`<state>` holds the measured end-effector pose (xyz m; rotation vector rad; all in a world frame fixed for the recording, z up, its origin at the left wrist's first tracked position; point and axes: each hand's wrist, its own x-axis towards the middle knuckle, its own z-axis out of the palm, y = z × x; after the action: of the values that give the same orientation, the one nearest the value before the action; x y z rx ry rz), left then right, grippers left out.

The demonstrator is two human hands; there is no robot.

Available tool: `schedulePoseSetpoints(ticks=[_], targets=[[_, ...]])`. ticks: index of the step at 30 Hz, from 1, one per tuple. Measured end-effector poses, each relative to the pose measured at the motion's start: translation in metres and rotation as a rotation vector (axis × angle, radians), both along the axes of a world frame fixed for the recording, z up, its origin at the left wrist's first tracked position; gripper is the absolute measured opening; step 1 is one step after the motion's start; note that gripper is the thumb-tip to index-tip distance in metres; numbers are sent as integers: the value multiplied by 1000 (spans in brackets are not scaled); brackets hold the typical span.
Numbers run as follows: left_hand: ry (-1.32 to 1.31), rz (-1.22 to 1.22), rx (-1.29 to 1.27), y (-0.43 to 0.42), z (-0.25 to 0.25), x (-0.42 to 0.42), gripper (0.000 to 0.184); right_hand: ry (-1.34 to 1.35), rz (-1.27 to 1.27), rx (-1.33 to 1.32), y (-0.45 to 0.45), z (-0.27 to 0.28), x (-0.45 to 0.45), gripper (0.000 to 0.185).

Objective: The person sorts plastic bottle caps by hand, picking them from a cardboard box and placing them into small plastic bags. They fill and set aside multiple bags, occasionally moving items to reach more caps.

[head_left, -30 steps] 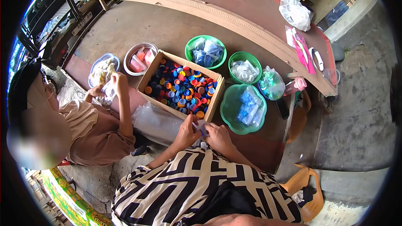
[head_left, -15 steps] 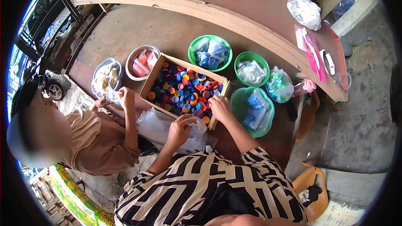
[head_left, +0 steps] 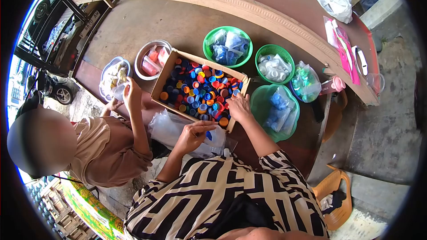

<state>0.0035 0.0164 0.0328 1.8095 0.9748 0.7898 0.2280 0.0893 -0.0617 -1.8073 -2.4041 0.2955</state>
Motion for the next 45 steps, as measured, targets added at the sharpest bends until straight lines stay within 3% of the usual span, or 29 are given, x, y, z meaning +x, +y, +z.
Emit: schedulePoseSetpoints(ticks=[13,16,19,21,23,25,28,30,33,37,39,43,45], targets=[[-60,-15,-53,-27,18,-5,42,-226,-79,-27,0,-4,-9,17],[-56,50,31,-27,20,-4,42,-234,-79,-54,1,-3,-7,18],[-102,58,-82,-27,31,-9,40,-248,-74,-102,4,-2,-7,20],[-442,57,-181,-26,29,-18,40,-269,-73,-109,0,-1,-8,21],[-585,175,-205,-22,12,-26,38,-238,-90,-160,-1,4,-8,22],[-477,253,-181,-16,-6,-37,37,-214,-123,-143,-3,4,-8,22],[-452,344,-366,-14,-53,-59,35,-248,-102,-134,-1,-3,-6,22],[-601,444,-570,-18,-70,-68,35,-201,-128,-156,0,-1,-7,21],[-663,479,-621,-20,-74,-76,36,-166,-138,-112,-4,5,-7,19],[-790,341,-613,-19,-48,-77,35,-105,-111,56,-7,0,-4,10],[-1120,281,-534,-20,-34,-66,38,-56,-118,80,-7,-3,-3,6],[-1409,115,-665,2,-60,-81,44,50,-159,138,-4,-8,-3,9],[-1365,196,-643,-1,-53,-66,44,43,-141,151,-3,-8,-1,6]])
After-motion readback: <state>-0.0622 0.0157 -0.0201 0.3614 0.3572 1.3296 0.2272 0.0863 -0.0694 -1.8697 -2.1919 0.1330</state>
